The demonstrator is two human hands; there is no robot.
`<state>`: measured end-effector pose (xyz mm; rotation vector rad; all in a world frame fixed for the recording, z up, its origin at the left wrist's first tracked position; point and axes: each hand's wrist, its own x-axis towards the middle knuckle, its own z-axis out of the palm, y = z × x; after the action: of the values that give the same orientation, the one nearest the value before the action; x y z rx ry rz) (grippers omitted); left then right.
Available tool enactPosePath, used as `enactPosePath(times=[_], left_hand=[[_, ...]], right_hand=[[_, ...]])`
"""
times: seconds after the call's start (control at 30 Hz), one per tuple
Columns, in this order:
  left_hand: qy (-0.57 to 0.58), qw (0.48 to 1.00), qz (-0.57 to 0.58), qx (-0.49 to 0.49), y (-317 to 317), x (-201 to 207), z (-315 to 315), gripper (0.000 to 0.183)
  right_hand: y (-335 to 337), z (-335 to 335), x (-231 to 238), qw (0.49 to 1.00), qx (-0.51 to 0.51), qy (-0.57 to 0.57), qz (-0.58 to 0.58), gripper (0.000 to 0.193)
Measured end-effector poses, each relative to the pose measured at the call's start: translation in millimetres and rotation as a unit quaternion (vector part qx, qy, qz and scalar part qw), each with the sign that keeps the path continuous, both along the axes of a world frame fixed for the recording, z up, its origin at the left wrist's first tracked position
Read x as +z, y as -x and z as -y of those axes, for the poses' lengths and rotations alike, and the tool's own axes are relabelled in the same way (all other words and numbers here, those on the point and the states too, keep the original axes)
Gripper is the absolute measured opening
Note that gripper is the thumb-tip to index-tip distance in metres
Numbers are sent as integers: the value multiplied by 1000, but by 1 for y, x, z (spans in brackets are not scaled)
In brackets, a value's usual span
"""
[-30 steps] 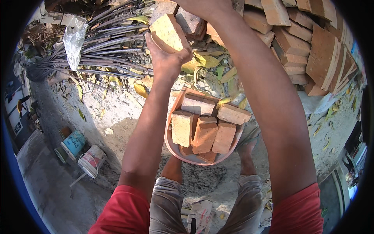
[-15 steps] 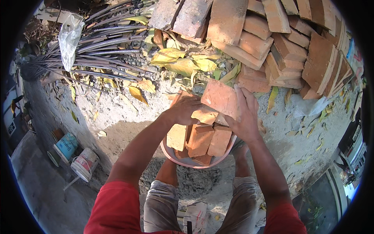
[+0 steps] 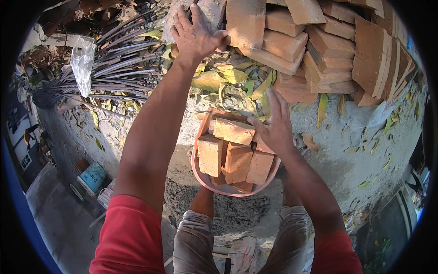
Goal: The person loads red bricks into a pink plastic tray, carries the tray across a construction site, and unloads the bricks onto the ground. The person then picks up a bucket of cement and walks back across the site.
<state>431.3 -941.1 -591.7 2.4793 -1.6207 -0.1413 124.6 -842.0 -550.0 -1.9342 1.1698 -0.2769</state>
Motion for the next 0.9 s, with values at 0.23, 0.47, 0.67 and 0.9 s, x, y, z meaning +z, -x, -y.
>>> enactPosePath(times=[0.23,0.47,0.67,0.9], left_hand=[[102,995,-17,11,48,-21,-14,83],[120,978,-92,145,54,18,18,90],[-78,977,-171,103,39,36,-39,106],[-161,885,-252,-356,153,28,-197,96]], right_hand=[[-156,139,7,960,-237,65,-135,95],[-111,153,24,973,-154,105,-134,91],[28,34,80,964,-195,-139,115,73],[192,-108,101,894,-210,-395,-6,77]])
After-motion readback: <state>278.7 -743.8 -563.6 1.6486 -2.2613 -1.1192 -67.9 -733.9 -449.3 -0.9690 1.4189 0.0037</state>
